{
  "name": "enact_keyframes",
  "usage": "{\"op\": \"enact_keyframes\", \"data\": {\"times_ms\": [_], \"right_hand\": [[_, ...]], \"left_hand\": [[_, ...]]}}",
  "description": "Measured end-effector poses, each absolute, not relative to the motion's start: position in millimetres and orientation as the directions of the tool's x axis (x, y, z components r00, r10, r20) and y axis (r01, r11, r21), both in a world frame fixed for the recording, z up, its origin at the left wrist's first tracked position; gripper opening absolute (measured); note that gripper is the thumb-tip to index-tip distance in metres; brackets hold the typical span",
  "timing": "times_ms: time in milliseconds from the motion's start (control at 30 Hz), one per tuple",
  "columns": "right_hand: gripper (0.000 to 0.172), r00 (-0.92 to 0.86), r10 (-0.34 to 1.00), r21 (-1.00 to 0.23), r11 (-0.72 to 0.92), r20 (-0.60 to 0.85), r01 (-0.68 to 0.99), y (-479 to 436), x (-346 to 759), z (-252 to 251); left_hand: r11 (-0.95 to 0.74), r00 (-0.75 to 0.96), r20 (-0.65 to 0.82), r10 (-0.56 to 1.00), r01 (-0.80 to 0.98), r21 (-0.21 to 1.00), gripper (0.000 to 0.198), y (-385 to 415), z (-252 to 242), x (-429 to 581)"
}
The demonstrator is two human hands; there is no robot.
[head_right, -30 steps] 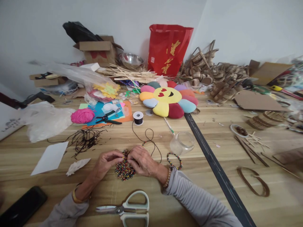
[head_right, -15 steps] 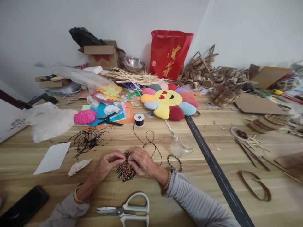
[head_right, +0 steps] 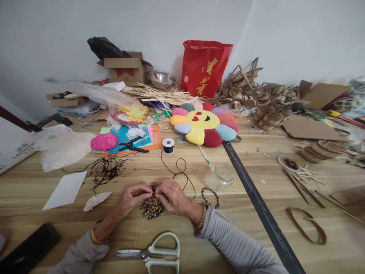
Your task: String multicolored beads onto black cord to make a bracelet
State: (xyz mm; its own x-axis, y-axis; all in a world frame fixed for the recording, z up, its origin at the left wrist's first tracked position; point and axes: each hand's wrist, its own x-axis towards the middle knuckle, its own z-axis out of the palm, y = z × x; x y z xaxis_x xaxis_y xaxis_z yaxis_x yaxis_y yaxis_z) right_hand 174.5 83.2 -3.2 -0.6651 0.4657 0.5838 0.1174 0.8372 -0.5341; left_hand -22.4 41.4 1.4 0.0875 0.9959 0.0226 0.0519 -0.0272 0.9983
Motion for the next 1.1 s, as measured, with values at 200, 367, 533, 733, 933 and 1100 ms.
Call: {"op": "enact_keyframes", "data": {"times_ms": [200,367,533,733,933,1100], "right_hand": [[0.010,-0.666,0.470,-0.528,0.839,0.579,0.133,83,174,-4],[0.011,-0.671,0.455,-0.517,0.847,0.585,0.124,83,173,-2],[0.012,-0.677,0.438,-0.517,0.850,0.591,0.099,83,173,-1],[0.021,-0.506,0.693,-0.724,0.666,0.514,0.176,87,183,12],[0.022,-0.553,0.687,-0.710,0.668,0.472,0.223,89,186,28],[0.017,-0.671,0.550,-0.604,0.774,0.497,0.188,77,167,24]], "left_hand": [[0.011,0.079,-0.014,0.997,0.048,0.999,0.018,40,2,-20],[0.039,0.092,-0.043,0.995,0.045,0.998,0.020,40,4,-19],[0.026,0.096,-0.029,0.995,0.039,0.999,0.020,41,3,-20],[0.020,0.101,-0.024,0.995,0.041,0.999,0.018,41,4,-22],[-0.007,0.091,0.006,0.996,0.019,1.000,0.019,40,8,-21],[0.011,0.070,-0.013,0.997,0.032,0.999,0.019,40,10,-22]]}}
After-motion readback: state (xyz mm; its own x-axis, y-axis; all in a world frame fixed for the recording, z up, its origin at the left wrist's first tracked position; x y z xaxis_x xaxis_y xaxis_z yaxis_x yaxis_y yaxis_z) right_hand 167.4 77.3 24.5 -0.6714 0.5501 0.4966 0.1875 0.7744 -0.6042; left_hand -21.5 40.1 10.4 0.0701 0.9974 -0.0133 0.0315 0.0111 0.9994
